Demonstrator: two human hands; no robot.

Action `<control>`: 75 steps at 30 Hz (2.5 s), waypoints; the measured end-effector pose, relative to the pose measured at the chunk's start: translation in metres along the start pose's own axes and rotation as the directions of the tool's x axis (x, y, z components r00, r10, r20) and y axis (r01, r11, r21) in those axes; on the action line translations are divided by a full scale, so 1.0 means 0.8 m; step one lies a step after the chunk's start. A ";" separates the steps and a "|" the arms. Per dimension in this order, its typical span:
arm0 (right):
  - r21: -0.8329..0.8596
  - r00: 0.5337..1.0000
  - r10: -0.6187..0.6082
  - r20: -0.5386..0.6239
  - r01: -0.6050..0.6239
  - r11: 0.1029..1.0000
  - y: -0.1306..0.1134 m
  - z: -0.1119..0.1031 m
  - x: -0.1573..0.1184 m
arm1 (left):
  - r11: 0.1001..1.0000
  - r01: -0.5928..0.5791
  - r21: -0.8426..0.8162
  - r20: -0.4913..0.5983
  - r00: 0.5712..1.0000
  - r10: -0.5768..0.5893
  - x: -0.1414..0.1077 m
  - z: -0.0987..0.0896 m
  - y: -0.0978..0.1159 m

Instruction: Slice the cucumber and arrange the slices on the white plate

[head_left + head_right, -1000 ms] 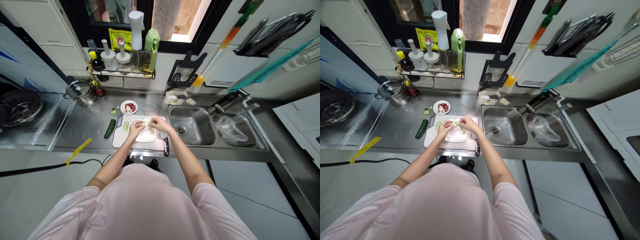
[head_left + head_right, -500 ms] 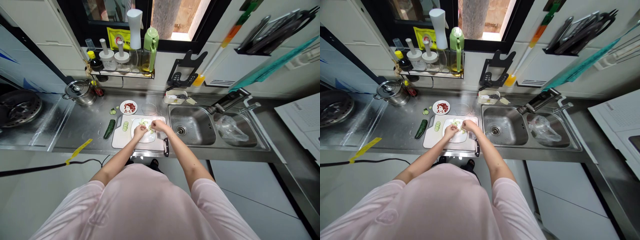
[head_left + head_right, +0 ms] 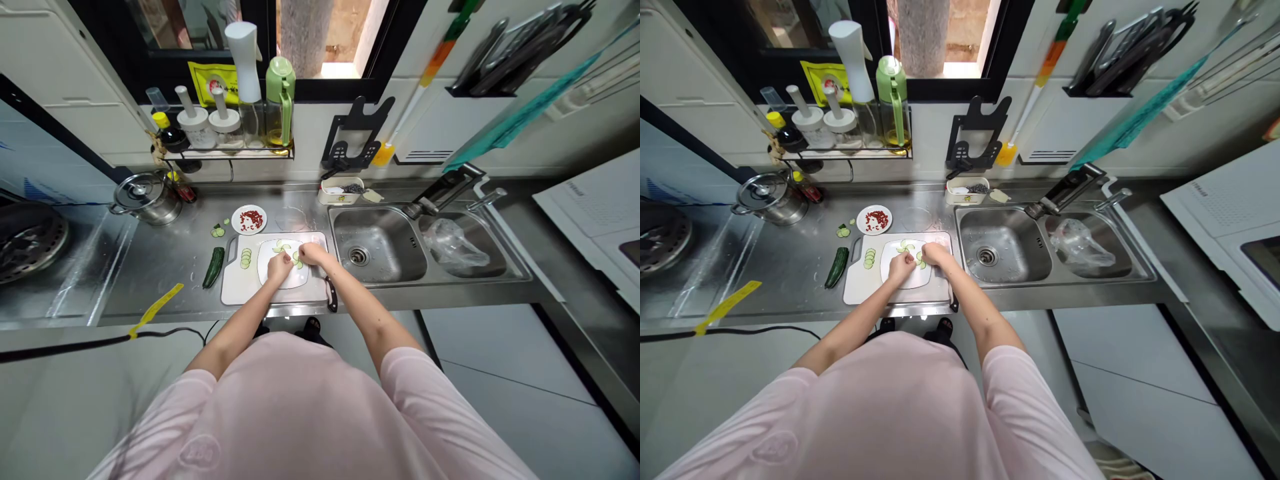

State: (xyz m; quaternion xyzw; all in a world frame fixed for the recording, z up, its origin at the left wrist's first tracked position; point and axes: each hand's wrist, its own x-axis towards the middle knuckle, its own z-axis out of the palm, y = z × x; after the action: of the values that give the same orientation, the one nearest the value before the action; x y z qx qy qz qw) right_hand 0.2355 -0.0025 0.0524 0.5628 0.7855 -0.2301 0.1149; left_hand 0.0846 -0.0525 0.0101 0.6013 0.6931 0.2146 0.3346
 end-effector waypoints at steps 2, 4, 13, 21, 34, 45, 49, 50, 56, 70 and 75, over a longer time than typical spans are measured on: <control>-0.006 1.000 0.005 -0.007 -0.006 1.000 -0.001 0.000 -0.001 | 1.000 -0.014 0.021 0.006 1.000 0.014 -0.001 0.000 0.001; -0.008 1.000 0.012 -0.013 -0.012 1.000 -0.003 -0.001 -0.002 | 0.999 -0.025 0.046 0.012 1.000 0.024 -0.001 -0.001 0.003; -0.025 0.999 0.014 -0.034 -0.015 1.000 -0.007 -0.003 -0.007 | 0.967 -0.136 0.214 0.016 0.991 0.135 -0.010 -0.005 0.006; -0.002 0.998 0.044 -0.048 -0.044 0.999 -0.009 -0.001 -0.010 | 0.781 -0.443 0.441 0.150 0.894 0.422 -0.029 0.001 0.002; 0.092 0.983 0.111 -0.146 -0.098 0.991 -0.005 0.011 -0.025 | 0.745 -0.479 0.465 0.197 0.876 0.440 -0.026 0.001 -0.007; 0.143 0.976 0.146 -0.161 -0.123 0.982 0.002 0.027 -0.032 | 0.748 -0.476 0.462 0.214 0.879 0.427 -0.023 0.002 -0.007; 0.188 0.967 0.140 -0.213 -0.100 0.977 0.004 0.037 -0.033 | 0.754 -0.481 0.447 0.205 0.876 0.437 -0.023 0.003 -0.008; 0.201 0.964 0.140 -0.228 -0.094 0.975 0.004 0.039 -0.033 | 0.752 -0.484 0.448 0.203 0.874 0.441 -0.023 0.003 -0.008; 0.307 0.929 0.177 -0.325 -0.074 0.949 0.010 0.058 -0.034 | 0.735 -0.469 0.489 0.189 0.880 0.436 -0.024 0.004 -0.008; 0.432 0.869 0.227 -0.439 -0.018 0.902 0.012 0.083 -0.033 | 0.690 -0.505 0.518 0.165 0.851 0.499 -0.026 0.007 -0.012; 0.418 0.870 0.223 -0.441 -0.021 0.908 0.014 0.088 -0.029 | 0.683 -0.528 0.504 0.171 0.837 0.520 -0.025 0.007 -0.012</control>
State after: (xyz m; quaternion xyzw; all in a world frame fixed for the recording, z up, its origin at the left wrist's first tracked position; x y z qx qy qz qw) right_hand 0.2481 -0.0534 -0.0008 0.6628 0.6874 -0.2317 -0.1859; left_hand 0.0834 -0.0747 0.0035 0.8438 0.5212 0.0965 0.0839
